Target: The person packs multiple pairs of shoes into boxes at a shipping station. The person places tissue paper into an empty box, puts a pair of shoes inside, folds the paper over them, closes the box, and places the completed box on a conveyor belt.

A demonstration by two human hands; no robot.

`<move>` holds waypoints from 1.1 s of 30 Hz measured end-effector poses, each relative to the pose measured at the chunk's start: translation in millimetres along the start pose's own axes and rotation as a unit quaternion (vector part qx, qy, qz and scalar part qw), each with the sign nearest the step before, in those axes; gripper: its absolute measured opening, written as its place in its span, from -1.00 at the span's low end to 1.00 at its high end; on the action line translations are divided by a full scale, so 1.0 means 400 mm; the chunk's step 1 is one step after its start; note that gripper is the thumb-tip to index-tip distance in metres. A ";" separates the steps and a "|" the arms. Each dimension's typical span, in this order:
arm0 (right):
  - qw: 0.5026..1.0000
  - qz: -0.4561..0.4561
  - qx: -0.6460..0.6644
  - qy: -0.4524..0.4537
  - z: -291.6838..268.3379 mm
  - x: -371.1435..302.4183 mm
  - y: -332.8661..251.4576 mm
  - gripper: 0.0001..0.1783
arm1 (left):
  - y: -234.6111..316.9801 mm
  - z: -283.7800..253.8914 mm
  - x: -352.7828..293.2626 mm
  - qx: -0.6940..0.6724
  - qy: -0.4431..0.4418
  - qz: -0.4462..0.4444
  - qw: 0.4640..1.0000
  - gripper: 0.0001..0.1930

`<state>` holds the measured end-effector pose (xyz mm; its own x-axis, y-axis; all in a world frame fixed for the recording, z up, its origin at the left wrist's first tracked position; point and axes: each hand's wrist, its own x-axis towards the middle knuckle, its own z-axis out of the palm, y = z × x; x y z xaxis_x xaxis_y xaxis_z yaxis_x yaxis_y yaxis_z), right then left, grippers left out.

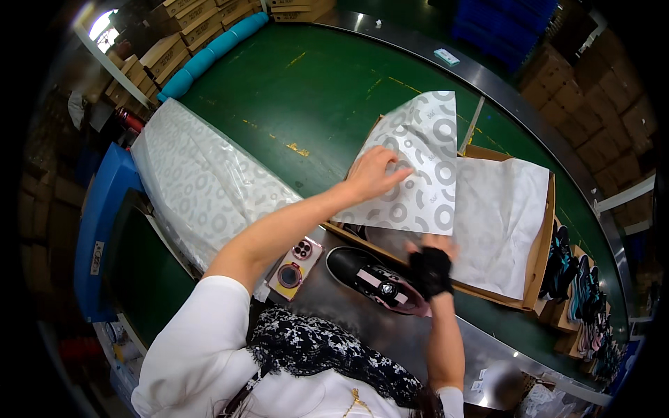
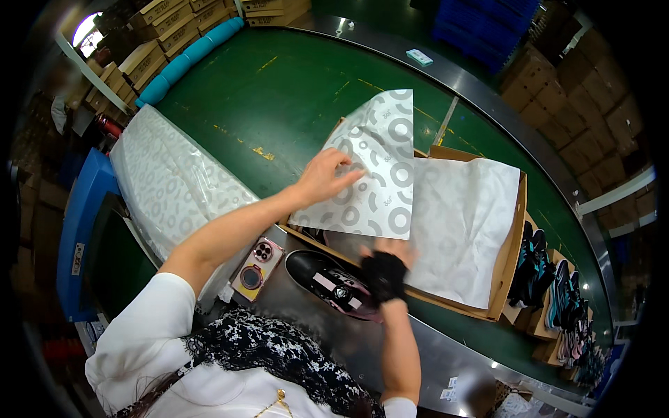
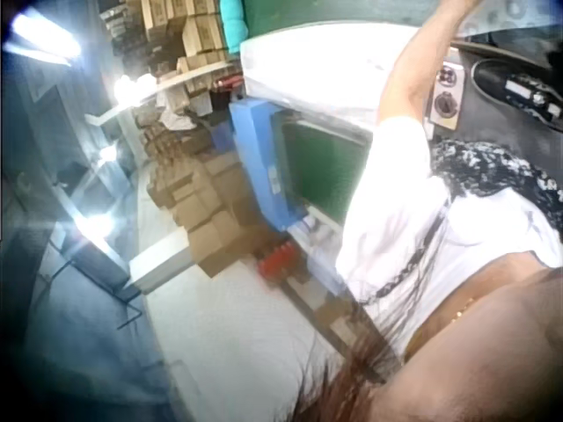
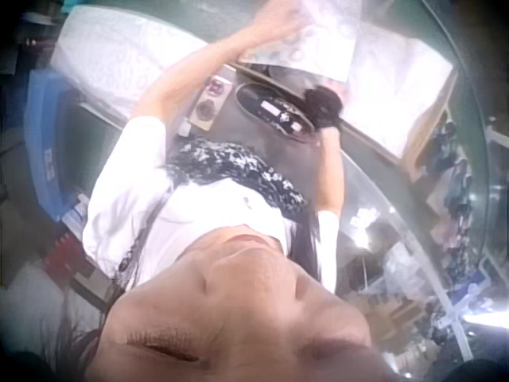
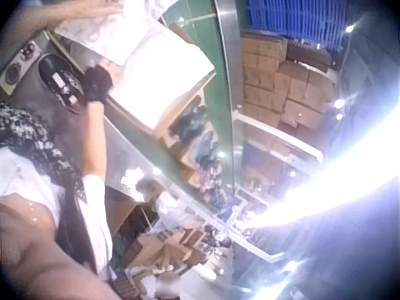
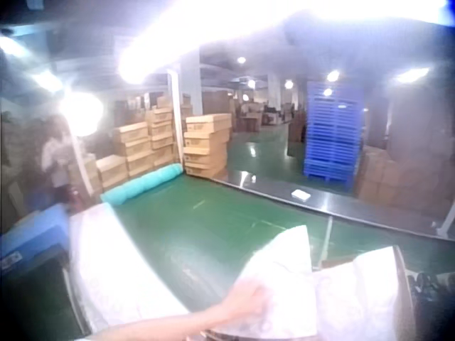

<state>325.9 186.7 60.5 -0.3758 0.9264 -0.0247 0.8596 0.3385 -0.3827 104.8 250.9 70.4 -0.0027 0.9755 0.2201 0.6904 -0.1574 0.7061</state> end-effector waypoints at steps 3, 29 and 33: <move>0.988 -0.012 -0.113 0.101 -0.034 -0.122 0.116 -0.45 | -0.039 0.102 -0.092 0.166 0.061 0.192 0.965 -0.48; 0.739 0.035 0.667 -0.088 -0.101 -0.220 -0.039 -0.36 | 0.087 -0.197 -0.317 -0.395 -0.104 -0.170 0.897 -0.31; 0.757 0.068 0.641 -0.106 -0.079 -0.247 -0.013 -0.47 | 0.067 -0.197 -0.261 -0.440 -0.076 -0.156 0.881 -0.34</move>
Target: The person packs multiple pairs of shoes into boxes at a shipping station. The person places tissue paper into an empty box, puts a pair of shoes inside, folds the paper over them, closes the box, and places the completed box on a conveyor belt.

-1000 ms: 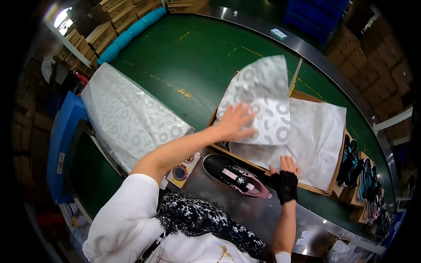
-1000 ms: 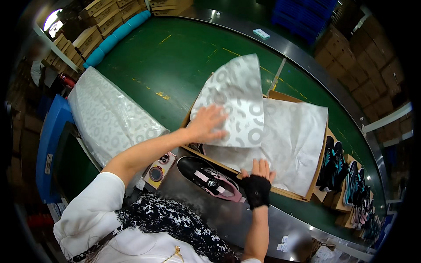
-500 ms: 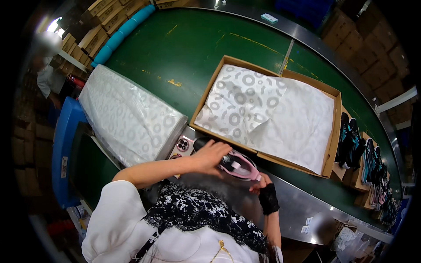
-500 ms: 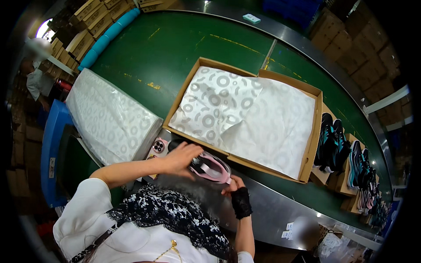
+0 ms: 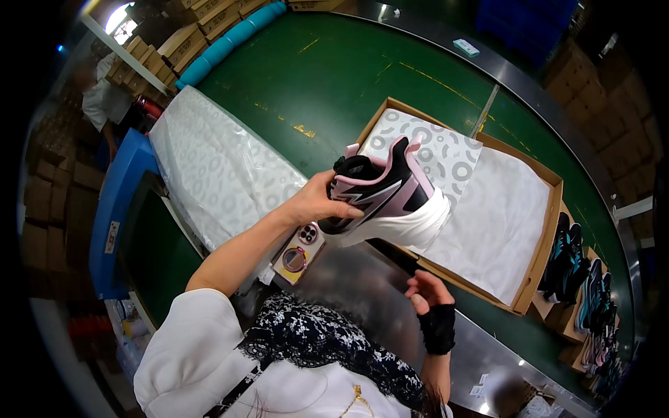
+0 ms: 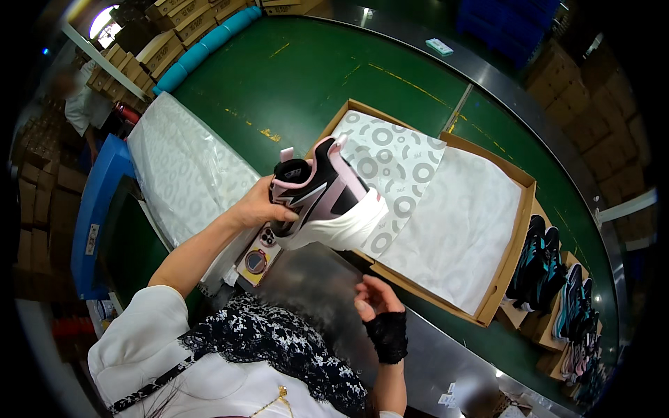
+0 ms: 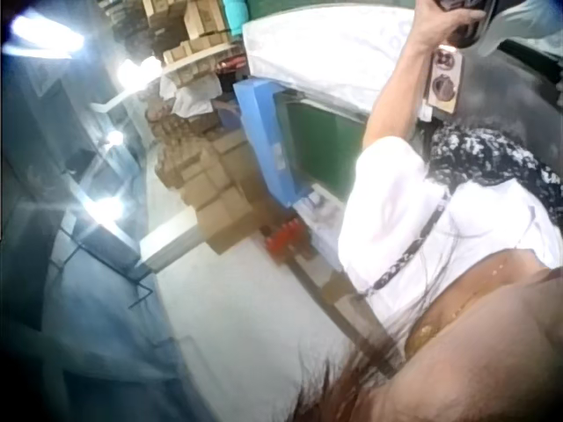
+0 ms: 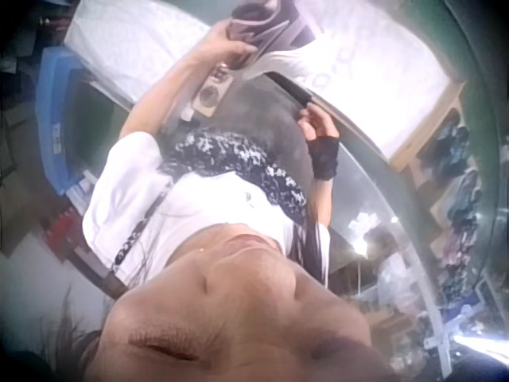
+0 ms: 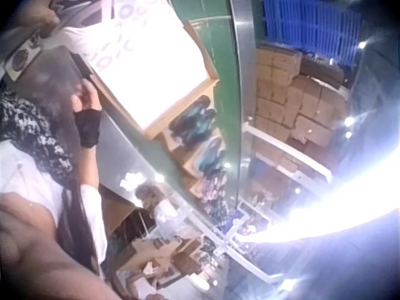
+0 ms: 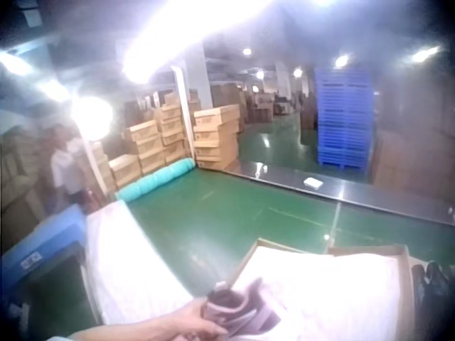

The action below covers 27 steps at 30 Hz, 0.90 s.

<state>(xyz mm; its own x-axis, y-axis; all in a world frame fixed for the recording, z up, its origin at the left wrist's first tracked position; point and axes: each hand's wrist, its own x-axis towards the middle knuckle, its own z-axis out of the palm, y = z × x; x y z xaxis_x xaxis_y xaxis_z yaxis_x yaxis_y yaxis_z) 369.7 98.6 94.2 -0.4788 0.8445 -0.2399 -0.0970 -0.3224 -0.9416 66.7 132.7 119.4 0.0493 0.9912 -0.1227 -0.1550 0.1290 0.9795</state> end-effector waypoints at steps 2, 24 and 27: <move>1.000 -0.004 -0.020 0.009 -0.011 -0.019 0.022 -0.52 | -0.007 0.003 0.044 -0.007 -0.003 0.027 1.000 -0.35; 0.879 -0.043 -0.011 0.474 -0.032 0.122 0.078 -0.49 | -0.236 0.144 0.285 -0.199 -0.032 -0.266 0.943 -0.46; 0.800 -0.243 -0.416 0.358 -0.090 0.132 0.128 -0.47 | -0.182 0.028 0.202 -0.115 0.193 -0.048 0.973 -0.55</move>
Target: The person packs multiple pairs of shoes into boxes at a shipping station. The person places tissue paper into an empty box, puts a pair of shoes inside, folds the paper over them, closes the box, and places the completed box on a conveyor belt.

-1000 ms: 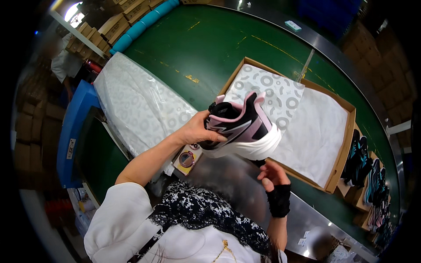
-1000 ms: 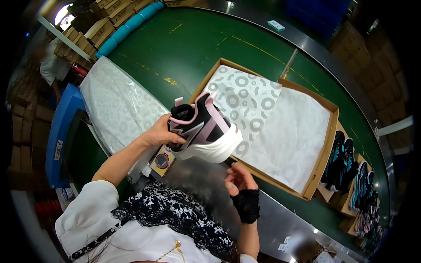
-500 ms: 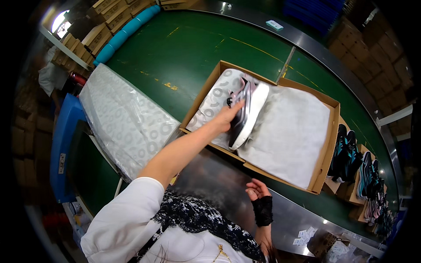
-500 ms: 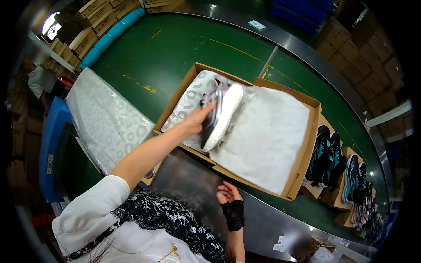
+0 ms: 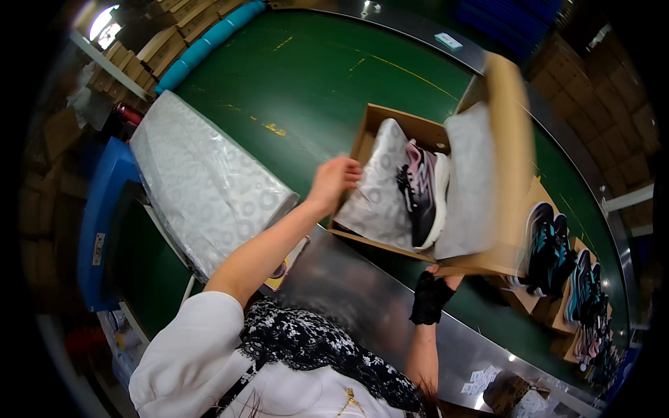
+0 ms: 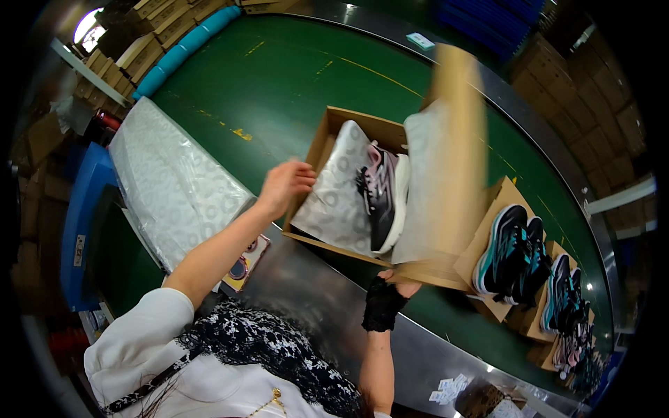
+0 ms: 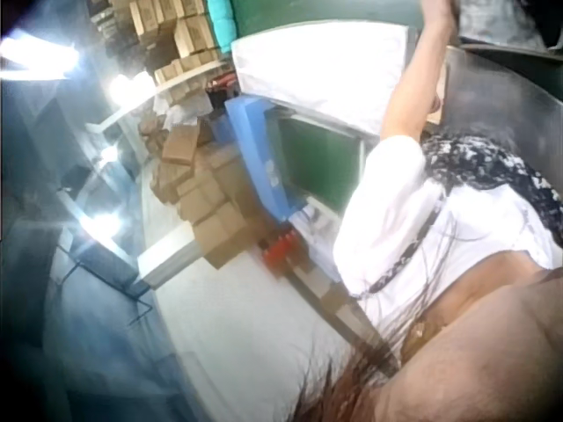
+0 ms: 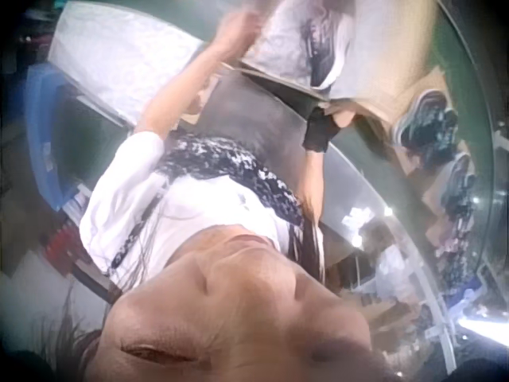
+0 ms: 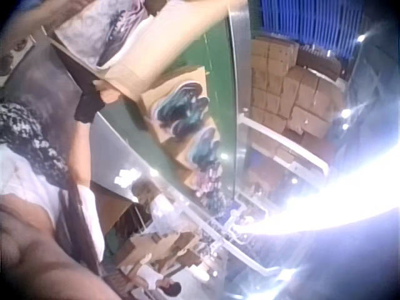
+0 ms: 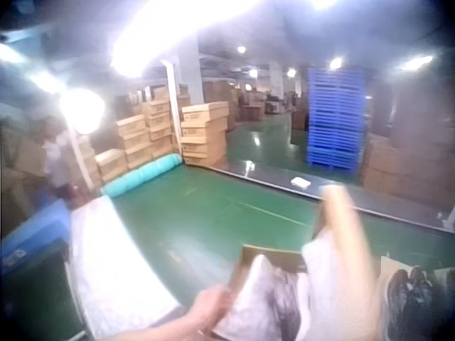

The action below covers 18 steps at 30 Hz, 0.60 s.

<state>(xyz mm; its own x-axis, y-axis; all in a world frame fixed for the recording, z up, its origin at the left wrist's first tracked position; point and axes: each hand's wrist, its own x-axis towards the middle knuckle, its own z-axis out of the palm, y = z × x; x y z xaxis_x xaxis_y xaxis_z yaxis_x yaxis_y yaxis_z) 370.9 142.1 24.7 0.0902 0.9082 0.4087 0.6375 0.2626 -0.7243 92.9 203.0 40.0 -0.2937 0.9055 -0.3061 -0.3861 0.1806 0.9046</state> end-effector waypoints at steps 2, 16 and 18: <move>0.983 -0.080 -0.157 -0.058 0.033 0.005 -0.034 -0.45 | 0.004 -0.075 -0.010 0.001 0.097 0.003 0.995 -0.51; 0.906 -0.203 -0.306 -0.212 -0.027 0.176 -0.241 -0.30 | 0.038 -0.074 -0.024 -0.167 -0.176 -0.191 0.951 -0.36; 0.901 -0.211 -0.314 -0.212 -0.065 0.261 -0.270 -0.28 | 0.119 -0.035 -0.041 -0.142 -0.183 -0.219 0.948 -0.35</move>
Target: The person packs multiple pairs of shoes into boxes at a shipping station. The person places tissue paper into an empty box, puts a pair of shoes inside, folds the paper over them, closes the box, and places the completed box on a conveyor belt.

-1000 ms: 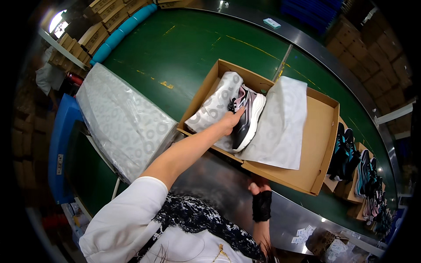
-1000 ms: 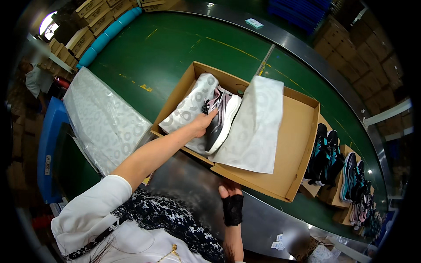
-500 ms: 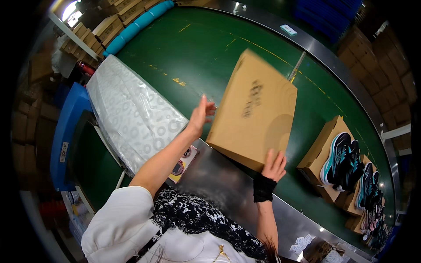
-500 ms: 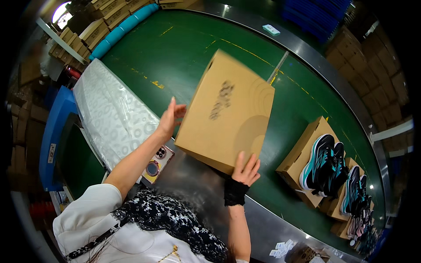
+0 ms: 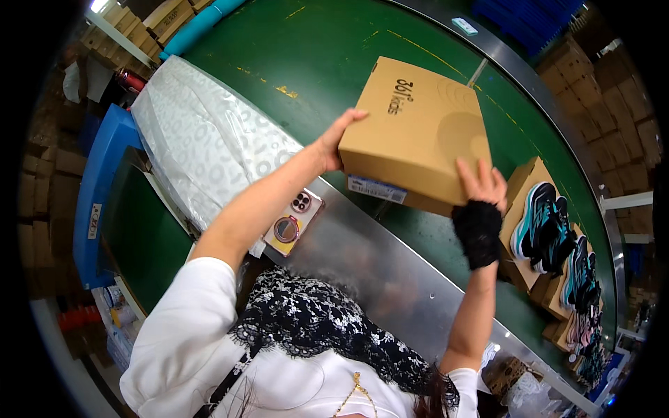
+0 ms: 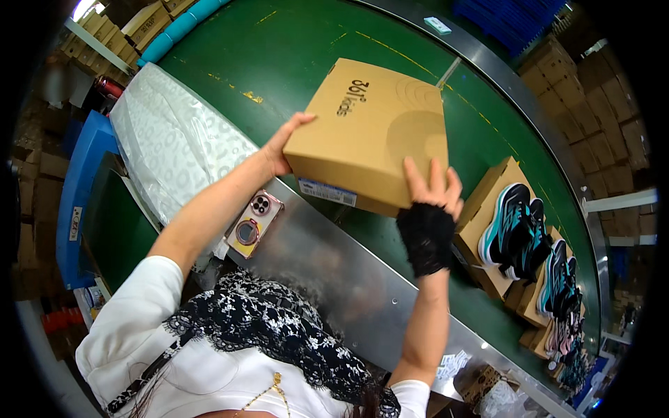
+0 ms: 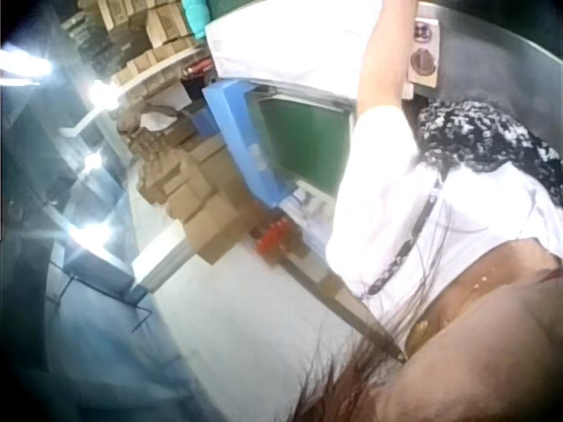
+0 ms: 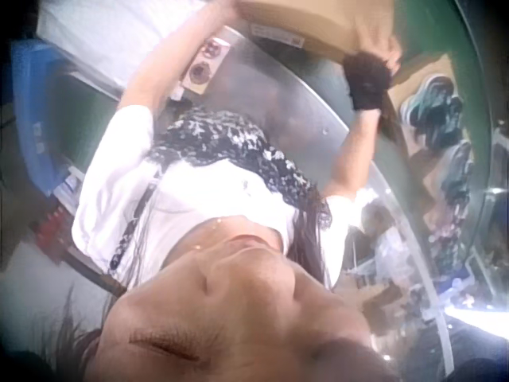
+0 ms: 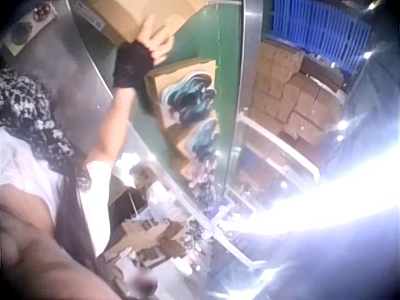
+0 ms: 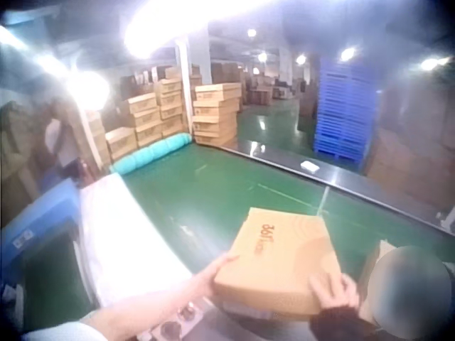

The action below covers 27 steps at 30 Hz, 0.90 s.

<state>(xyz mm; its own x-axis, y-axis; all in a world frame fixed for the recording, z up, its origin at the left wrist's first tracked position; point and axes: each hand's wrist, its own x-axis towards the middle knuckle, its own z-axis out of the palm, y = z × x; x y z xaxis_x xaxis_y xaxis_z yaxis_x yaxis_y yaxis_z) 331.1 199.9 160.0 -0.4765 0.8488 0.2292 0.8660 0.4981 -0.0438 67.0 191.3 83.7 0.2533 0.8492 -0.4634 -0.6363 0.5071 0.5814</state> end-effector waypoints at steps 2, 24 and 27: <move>0.998 -0.029 0.042 -0.021 -0.058 0.055 0.035 -0.26 | 0.049 0.029 -0.034 0.006 0.020 -0.067 0.998 -0.37; 0.942 -0.013 0.330 -0.062 0.029 0.161 0.042 -0.58 | -0.277 -0.025 -0.320 0.553 -0.001 0.237 0.799 -0.13; 0.917 0.011 0.394 -0.059 0.040 0.152 -0.002 -0.58 | -0.297 -0.060 -0.336 0.509 -0.019 0.273 0.816 -0.10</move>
<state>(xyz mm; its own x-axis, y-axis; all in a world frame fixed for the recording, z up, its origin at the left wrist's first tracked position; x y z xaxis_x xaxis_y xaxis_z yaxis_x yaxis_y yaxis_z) 299.1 254.1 158.6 -0.5130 0.8507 0.1147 0.5199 0.4143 -0.7470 91.4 13.5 60.9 0.1686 0.9838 0.0610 0.2696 -0.1056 0.9572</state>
